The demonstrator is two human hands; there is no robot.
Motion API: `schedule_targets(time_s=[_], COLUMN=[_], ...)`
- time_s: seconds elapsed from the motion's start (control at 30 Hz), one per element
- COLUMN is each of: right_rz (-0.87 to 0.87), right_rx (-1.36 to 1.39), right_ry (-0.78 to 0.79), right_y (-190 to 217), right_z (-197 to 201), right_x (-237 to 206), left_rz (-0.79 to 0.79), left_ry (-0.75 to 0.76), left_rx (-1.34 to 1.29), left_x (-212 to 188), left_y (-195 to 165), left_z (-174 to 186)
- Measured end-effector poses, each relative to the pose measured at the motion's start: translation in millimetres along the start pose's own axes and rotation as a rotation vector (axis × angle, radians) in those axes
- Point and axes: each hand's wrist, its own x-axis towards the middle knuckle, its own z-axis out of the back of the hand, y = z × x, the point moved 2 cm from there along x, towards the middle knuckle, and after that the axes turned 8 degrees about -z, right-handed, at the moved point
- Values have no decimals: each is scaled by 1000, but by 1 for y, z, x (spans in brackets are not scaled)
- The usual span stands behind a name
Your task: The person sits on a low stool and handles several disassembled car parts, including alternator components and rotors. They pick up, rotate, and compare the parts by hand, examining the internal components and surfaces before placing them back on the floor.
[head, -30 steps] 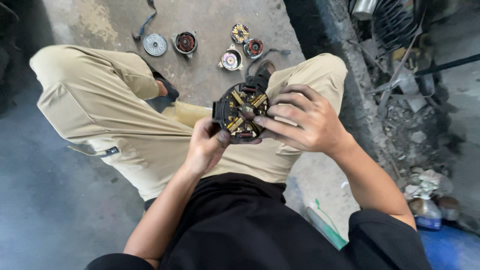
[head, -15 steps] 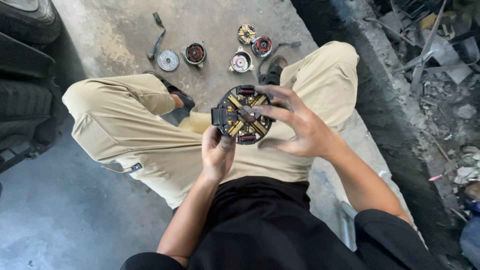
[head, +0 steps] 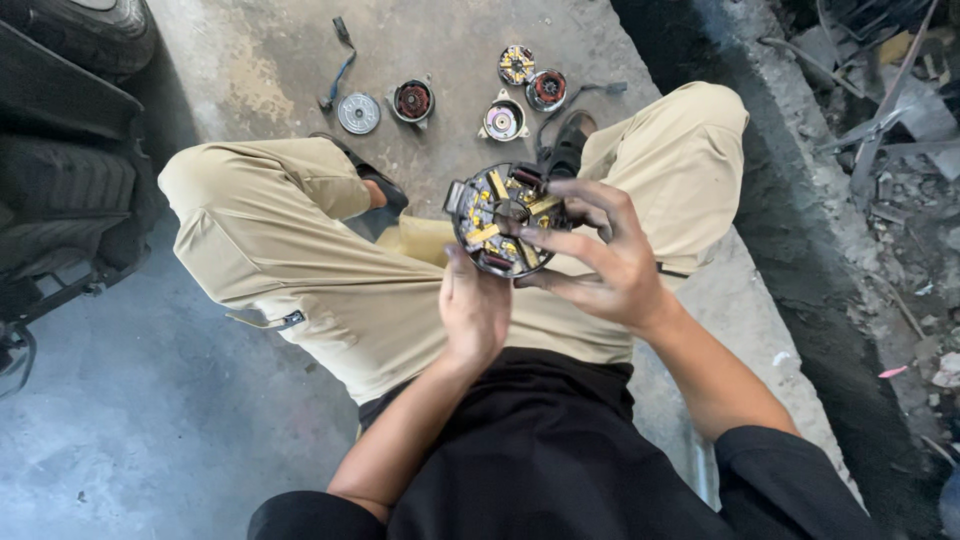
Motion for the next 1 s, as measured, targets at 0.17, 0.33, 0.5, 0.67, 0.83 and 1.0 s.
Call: schedule_targets(time_s=[0.17,0.33,0.5,0.67,0.83,1.0], right_rz=[-51,-51,-86,-328,-472,-307], right_rx=[-23,55,124,256,625,310], right_ry=[-124,-188,-199,-302,-190,25], right_y=[6,10,19,2,-29,-38], right_z=[-25,-48,-59,-57,-62,-52], right_x=[-9,-4,-12,-23,2,27], left_rz=[-22,-13,-41,29,42,30], left_ry=[-213,-417,-409,-425,-208,-120], left_rx=[17,7,37,68,303,659], left_x=[11,33,46,75,87,75], left_y=[-2,-7,-13,-14,-7,-8], left_z=[-15,-6,11,42,65,83])
